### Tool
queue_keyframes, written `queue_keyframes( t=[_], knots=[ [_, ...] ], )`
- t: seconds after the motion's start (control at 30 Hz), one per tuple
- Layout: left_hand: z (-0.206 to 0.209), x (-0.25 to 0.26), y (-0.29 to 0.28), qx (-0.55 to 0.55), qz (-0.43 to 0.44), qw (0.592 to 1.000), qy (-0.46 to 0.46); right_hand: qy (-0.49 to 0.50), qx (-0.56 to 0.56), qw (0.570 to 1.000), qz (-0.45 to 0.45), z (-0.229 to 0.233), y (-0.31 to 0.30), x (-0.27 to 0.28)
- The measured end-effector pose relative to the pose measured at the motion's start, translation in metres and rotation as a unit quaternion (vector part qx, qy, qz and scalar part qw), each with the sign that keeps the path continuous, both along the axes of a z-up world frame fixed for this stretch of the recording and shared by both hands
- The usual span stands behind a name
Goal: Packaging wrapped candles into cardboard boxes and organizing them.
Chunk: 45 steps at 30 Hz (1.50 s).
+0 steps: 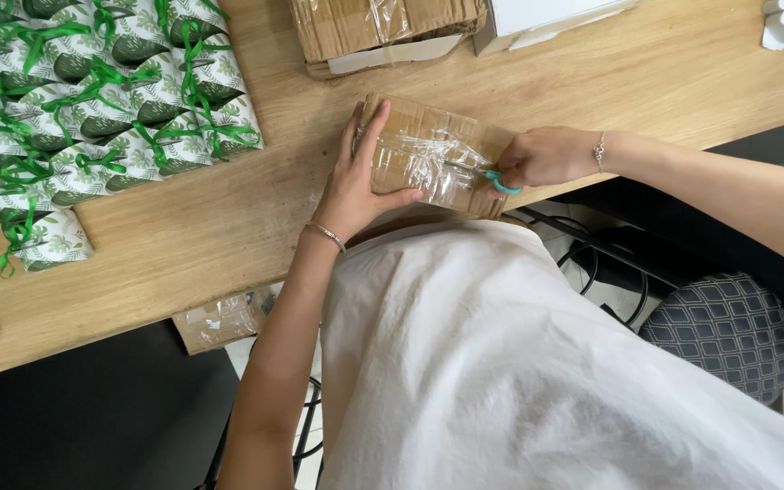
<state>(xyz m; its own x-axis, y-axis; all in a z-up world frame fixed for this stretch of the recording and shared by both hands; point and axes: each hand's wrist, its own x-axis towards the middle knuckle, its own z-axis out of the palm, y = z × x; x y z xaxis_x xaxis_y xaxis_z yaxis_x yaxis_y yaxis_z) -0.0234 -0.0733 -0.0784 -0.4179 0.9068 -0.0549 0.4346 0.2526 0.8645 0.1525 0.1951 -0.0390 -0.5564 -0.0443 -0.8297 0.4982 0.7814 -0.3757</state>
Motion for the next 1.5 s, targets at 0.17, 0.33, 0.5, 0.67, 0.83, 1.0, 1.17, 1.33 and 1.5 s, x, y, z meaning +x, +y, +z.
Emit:
queue_keyframes(
  t=[0.17, 0.33, 0.5, 0.67, 0.83, 1.0, 1.17, 1.33, 1.5],
  knots=[
    [0.001, 0.000, 0.000, 0.003, 0.002, 1.000, 0.000, -0.022, -0.013, 1.000, -0.007, 0.022, -0.008, -0.020],
    [0.004, 0.000, 0.002, -0.007, 0.003, 1.000, -0.013, -0.051, -0.016, 0.998, -0.028, 0.024, -0.007, -0.025],
    [0.003, 0.001, -0.001, 0.020, 0.000, 1.000, 0.013, -0.044, 0.006, 0.999, -0.018, 0.017, -0.009, -0.026],
    [0.002, 0.000, 0.002, 0.019, -0.003, 1.000, 0.009, -0.034, 0.008, 0.999, -0.011, 0.017, -0.012, -0.028],
    [-0.008, 0.000, 0.001, 0.056, -0.008, 0.998, 0.025, 0.072, 0.067, 0.994, 0.046, 0.003, -0.019, -0.027],
    [-0.012, 0.002, 0.001, 0.037, 0.025, 0.999, -0.022, 0.003, 0.087, 0.992, 0.088, 0.031, -0.027, -0.044],
    [-0.017, 0.004, 0.000, 0.037, 0.033, 0.999, -0.019, -0.007, 0.093, 0.992, 0.086, 0.035, -0.012, -0.032],
    [-0.019, 0.003, 0.001, 0.052, 0.039, 0.998, -0.022, -0.004, 0.064, 0.997, 0.048, 0.026, -0.014, -0.036],
    [-0.015, 0.000, -0.001, -0.006, 0.032, 0.999, -0.036, 0.025, 0.073, 0.995, 0.068, 0.040, -0.022, -0.038]
  ],
)
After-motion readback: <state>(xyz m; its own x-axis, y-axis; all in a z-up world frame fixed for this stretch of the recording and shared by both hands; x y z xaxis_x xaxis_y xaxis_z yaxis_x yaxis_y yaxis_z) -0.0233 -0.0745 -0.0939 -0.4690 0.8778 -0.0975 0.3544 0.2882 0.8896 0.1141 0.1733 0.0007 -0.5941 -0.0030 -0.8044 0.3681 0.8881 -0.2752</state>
